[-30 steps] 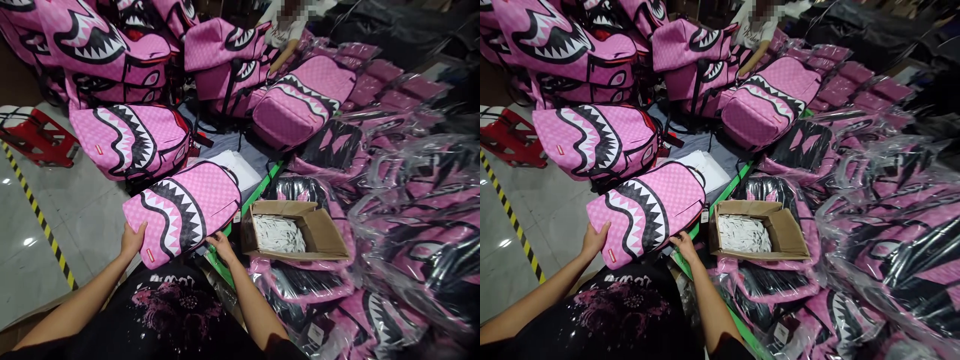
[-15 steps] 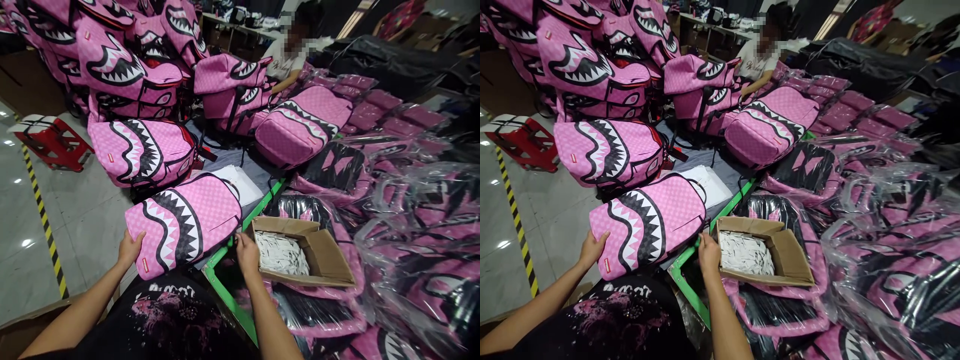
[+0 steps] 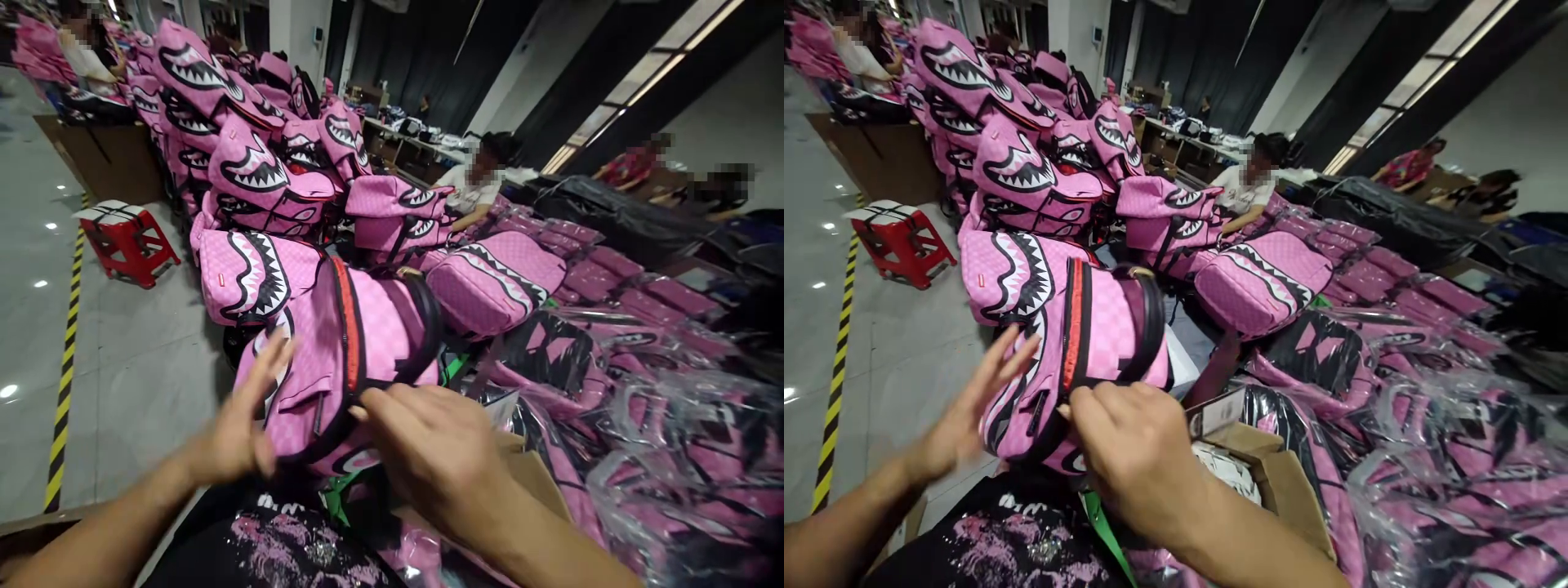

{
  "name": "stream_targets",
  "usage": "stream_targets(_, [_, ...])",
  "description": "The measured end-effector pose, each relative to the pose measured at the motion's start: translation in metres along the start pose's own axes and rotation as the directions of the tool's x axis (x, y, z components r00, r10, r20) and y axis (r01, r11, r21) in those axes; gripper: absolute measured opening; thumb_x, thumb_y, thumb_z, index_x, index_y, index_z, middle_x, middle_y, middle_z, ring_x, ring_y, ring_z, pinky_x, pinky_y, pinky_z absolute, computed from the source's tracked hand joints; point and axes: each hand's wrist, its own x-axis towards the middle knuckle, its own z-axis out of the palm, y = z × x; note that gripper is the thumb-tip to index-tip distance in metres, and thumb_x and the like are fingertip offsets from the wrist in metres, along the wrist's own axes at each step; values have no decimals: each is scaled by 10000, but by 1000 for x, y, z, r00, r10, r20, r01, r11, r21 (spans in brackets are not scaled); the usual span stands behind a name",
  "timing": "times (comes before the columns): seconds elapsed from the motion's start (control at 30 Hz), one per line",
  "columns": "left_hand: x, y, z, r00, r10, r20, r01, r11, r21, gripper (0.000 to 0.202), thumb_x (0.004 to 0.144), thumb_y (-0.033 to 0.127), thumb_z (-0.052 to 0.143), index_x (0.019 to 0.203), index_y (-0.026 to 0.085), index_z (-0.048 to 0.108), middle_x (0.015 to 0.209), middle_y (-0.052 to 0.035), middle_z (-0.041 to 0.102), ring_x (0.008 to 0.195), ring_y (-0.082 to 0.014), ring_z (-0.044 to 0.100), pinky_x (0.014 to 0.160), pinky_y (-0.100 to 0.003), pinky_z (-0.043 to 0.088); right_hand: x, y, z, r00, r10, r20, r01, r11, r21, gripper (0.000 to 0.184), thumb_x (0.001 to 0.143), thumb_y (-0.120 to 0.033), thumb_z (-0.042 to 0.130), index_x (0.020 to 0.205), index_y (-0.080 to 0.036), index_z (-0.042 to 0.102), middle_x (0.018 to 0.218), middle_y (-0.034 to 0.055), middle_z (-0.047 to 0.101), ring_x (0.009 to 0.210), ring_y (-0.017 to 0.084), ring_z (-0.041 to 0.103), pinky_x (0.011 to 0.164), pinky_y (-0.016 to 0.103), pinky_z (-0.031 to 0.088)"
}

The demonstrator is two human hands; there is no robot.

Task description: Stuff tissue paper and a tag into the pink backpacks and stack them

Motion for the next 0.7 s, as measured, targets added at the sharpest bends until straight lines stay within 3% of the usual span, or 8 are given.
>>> stream_targets(0.03, [1,24,12,995,80,67,-86,992,96,1087,769,478,742,1624,282,101,1597,-139,366,1413,-357,453,1107,-518,480,6,-2,8,999,-30,35,30,1000,-4,302,971,-141,424,711,-205,564,562,-11,539,477,119,401,516,282,308])
stream_targets(0.1, [3,51,34,981,188,-48,-166,941,294,1101,803,312,715,1624,288,-19,1527,-168,469,1258,-355,612,975,-510,586,15,0,24,992,-73,100,73,997,7,319,946,-118,402,663,-203,523,564,-8,532,469,113,381,509,275,282])
stream_targets(0.27, [17,37,45,931,333,-149,-215,830,514,868,902,181,557,1621,313,88,1233,-123,713,1000,-301,744,798,-416,651,46,17,30,973,-46,228,39,999,34,250,901,-214,539,651,-205,534,553,-29,543,449,89,390,482,254,191])
stream_targets(0.37, [15,28,35,913,377,-158,-240,807,540,787,955,298,562,1616,318,135,1265,-120,701,1046,-294,732,841,-407,644,79,46,31,964,33,264,-40,999,19,266,853,-245,596,592,-212,559,505,-29,506,438,91,362,508,259,171])
stream_targets(0.47, [1,20,20,902,417,-116,-307,806,505,728,973,363,551,1607,311,195,1359,-130,644,1142,-278,695,926,-391,616,108,102,52,936,242,256,-243,970,-28,292,795,-301,673,529,-212,592,464,-24,460,469,102,374,551,263,206])
stream_targets(0.57, [-14,9,-10,921,389,-30,-354,866,354,611,983,375,534,1560,309,344,1385,-105,631,1180,-257,676,979,-367,585,114,162,91,817,375,439,-435,899,41,326,751,-415,713,520,-205,617,448,-35,467,479,96,387,535,253,232])
stream_targets(0.63, [-18,9,-37,970,243,-22,-229,938,260,505,988,395,518,1481,288,484,1364,-91,649,1161,-256,684,980,-363,575,106,185,120,712,407,572,-570,811,133,395,734,-513,706,527,-191,608,457,-39,474,480,88,395,514,244,248])
stream_targets(0.7, [-12,23,-61,997,46,-54,-32,971,235,449,995,433,482,1392,251,583,1353,-91,657,1173,-265,672,998,-375,554,96,190,145,655,448,609,-689,686,236,477,710,-618,684,546,-181,583,479,-38,460,492,86,389,504,240,261])
